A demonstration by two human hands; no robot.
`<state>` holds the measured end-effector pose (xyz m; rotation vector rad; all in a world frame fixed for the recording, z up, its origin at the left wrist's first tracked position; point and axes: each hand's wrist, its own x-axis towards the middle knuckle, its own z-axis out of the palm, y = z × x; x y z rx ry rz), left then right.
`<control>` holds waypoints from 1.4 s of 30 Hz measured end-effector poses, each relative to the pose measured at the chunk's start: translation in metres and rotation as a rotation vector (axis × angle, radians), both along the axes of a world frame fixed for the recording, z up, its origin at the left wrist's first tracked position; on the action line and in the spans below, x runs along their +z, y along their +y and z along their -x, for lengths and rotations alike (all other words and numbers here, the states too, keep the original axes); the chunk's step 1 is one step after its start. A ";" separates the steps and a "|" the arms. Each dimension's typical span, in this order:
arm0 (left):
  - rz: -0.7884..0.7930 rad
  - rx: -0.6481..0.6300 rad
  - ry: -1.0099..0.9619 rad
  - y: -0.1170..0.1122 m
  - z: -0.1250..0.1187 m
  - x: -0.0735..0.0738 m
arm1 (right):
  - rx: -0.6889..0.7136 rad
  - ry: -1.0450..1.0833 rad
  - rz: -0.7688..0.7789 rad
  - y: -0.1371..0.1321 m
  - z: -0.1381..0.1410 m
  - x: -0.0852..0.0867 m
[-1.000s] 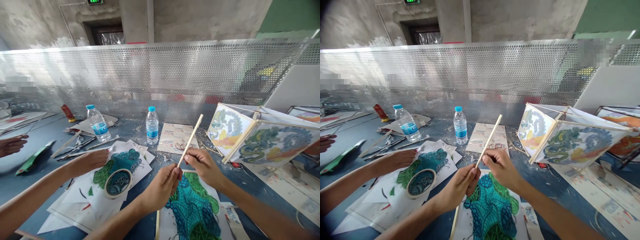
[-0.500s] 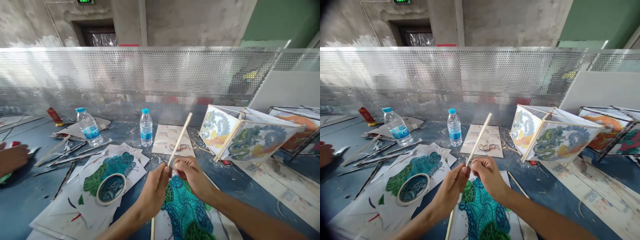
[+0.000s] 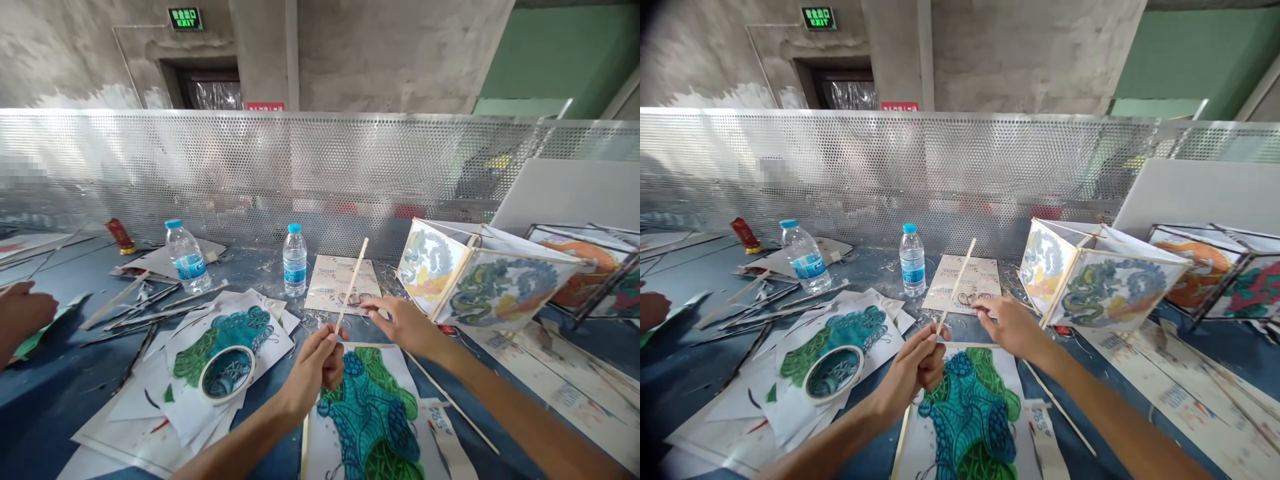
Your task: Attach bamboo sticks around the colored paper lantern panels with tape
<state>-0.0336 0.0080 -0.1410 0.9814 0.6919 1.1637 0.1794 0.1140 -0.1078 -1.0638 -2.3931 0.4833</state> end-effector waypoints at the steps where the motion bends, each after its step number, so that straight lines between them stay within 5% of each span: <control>1: -0.002 -0.004 0.001 0.001 -0.001 -0.004 | 0.011 -0.049 0.005 -0.007 -0.003 -0.001; 6: -0.012 0.035 0.023 0.006 -0.007 -0.017 | -0.092 -0.290 0.021 -0.023 -0.065 0.007; 12: 0.027 0.018 0.070 0.007 -0.008 -0.008 | -0.515 -0.594 0.298 -0.007 -0.245 0.021; 15: 0.033 0.011 0.108 0.007 -0.007 -0.008 | -0.705 -0.629 0.352 -0.008 -0.315 0.009; 18: 0.034 0.023 0.140 0.008 -0.005 -0.011 | -0.790 -0.580 0.330 -0.017 -0.351 -0.013; 24: 0.031 0.040 0.188 0.014 -0.005 -0.010 | -0.874 -0.487 0.255 -0.032 -0.369 -0.044; 33: 0.031 0.051 0.246 0.007 -0.004 0.000 | -0.865 -0.430 0.262 -0.015 -0.340 -0.053; 38: 0.020 0.036 0.247 0.007 -0.005 0.001 | -0.985 -0.283 0.184 -0.015 -0.317 -0.041; 42: 0.013 0.035 0.231 0.007 -0.006 -0.001 | -1.127 -0.044 -0.115 -0.035 -0.289 -0.008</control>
